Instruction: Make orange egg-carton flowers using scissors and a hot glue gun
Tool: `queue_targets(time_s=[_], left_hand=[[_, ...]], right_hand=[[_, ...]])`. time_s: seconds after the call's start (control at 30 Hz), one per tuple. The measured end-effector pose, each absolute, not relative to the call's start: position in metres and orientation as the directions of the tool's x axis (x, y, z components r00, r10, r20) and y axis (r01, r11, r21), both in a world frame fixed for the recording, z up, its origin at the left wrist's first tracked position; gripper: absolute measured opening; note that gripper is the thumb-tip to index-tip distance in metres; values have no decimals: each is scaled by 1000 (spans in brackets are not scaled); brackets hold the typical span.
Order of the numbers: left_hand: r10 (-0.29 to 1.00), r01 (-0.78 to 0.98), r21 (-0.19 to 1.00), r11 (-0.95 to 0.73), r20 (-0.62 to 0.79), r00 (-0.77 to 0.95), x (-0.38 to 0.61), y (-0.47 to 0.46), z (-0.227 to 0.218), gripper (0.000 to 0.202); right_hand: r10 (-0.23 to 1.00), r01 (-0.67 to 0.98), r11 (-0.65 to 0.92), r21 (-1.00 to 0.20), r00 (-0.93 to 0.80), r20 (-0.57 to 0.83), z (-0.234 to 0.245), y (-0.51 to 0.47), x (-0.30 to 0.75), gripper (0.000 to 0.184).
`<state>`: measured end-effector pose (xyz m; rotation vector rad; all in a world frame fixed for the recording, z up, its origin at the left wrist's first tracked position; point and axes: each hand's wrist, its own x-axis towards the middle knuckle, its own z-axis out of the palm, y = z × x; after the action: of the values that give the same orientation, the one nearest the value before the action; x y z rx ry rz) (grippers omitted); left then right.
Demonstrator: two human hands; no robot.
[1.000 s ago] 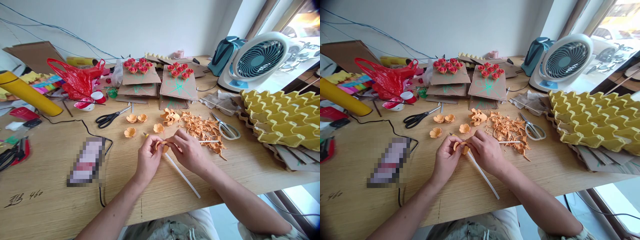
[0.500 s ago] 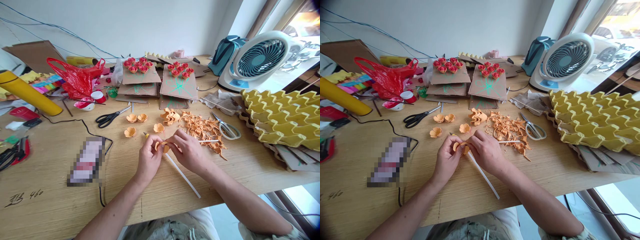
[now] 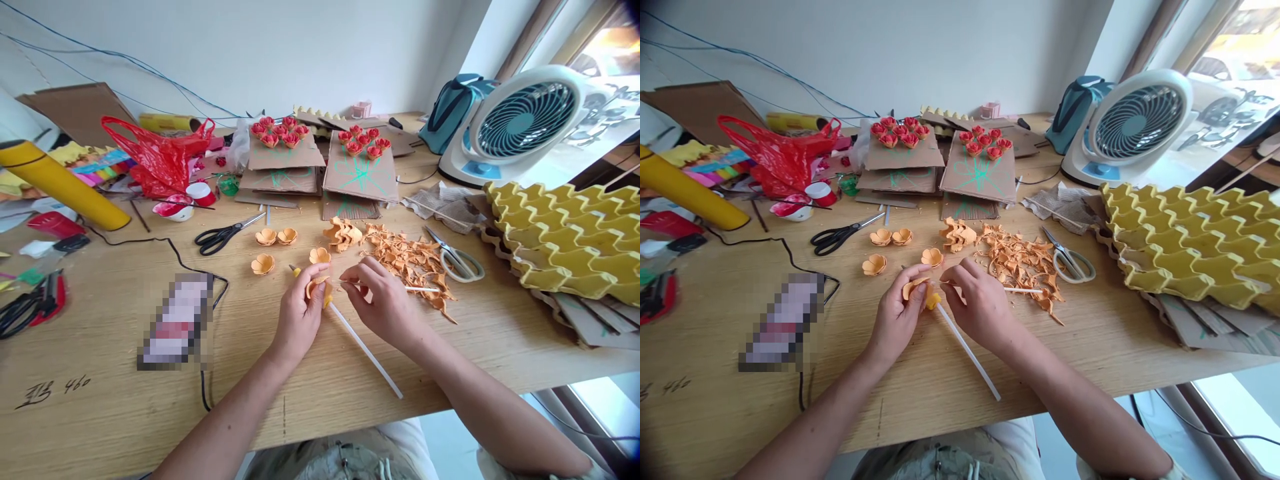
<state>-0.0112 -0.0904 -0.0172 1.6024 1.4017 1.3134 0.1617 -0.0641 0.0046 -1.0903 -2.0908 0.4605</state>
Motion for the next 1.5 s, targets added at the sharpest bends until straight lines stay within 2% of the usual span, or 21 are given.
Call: queue_targets(time_s=[0.1, 0.2, 0.43, 0.6, 0.7, 0.87, 1.07, 1.2, 1.37, 1.5], left_hand=[[962, 283, 930, -235, 264, -67, -11, -91, -20, 29], [974, 218, 954, -205, 221, -52, -8, -92, -22, 30], [977, 216, 954, -207, 215, -13, 1, -96, -16, 41], [994, 128, 987, -98, 103, -28, 0, -95, -15, 18], [997, 125, 991, -53, 60, -55, -1, -95, -14, 14], [994, 210, 973, -92, 100, -32, -2, -93, -15, 13], [988, 279, 951, -134, 149, -32, -5, -92, -16, 6], [989, 293, 947, -128, 142, -29, -6, -93, -15, 2], [995, 203, 974, -98, 103, -13, -6, -92, -17, 11], [992, 192, 975, -110, 119, -35, -6, -91, -19, 10]], right_hand=[[846, 521, 529, -670, -381, 372, 5, -66, 161, 13], [849, 533, 522, -666, -400, 345, 5, -66, 160, 19], [867, 717, 493, -493, -356, 350, 5, -68, 157, 15], [864, 743, 499, -447, -383, 328, 6, -68, 157, 16], [859, 729, 511, -456, -406, 312, 7, -68, 157, 19], [856, 702, 518, -490, -423, 299, 6, -68, 157, 21], [842, 694, 540, -477, -438, 316, 5, -67, 158, 23], [814, 708, 579, -404, -475, 334, 5, -66, 159, 25], [712, 712, 678, -181, -576, 402, 8, -67, 161, 26], [710, 717, 676, -169, -573, 409, 7, -67, 162, 23]])
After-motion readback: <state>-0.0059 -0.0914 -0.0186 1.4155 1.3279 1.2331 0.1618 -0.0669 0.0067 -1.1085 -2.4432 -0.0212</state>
